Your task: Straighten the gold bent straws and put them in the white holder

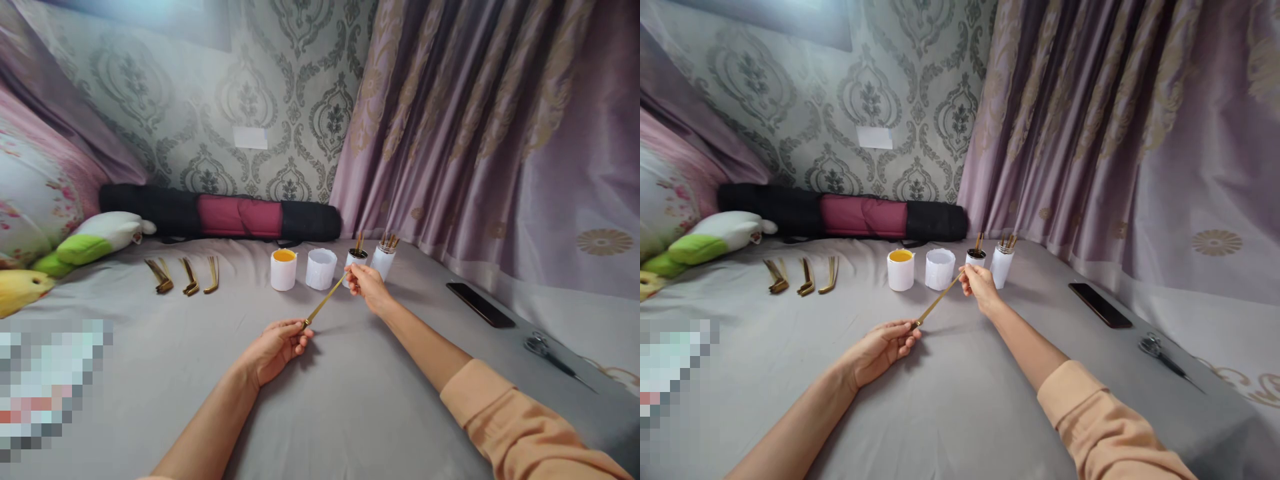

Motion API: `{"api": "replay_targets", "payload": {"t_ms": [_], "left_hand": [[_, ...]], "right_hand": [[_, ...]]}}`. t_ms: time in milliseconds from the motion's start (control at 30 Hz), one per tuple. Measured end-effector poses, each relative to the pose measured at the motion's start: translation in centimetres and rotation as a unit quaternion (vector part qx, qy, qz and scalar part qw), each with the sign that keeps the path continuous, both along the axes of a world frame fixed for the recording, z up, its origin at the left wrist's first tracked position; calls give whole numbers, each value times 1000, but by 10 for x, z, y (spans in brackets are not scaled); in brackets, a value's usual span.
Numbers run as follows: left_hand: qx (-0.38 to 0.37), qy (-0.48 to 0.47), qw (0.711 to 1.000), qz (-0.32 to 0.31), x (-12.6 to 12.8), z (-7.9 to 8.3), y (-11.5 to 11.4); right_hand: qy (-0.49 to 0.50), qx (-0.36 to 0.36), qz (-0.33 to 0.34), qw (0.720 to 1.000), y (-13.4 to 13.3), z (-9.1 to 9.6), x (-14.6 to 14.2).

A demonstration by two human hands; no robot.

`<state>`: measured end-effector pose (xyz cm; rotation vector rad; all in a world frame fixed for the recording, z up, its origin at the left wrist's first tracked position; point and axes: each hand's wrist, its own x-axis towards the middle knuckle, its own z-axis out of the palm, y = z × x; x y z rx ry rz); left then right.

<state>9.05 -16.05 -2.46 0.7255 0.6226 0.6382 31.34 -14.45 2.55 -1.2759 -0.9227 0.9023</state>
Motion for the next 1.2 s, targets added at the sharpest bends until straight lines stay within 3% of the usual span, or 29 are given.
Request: {"api": "replay_targets", "payload": {"t_ms": [867, 1200], "left_hand": [[-12, -11, 1000, 20, -1, 0, 1], [-21, -11, 999, 27, -3, 2, 2]], "right_hand": [[-2, -16, -9, 1000, -4, -5, 8], [16, 8, -39, 999, -9, 14, 23]]}}
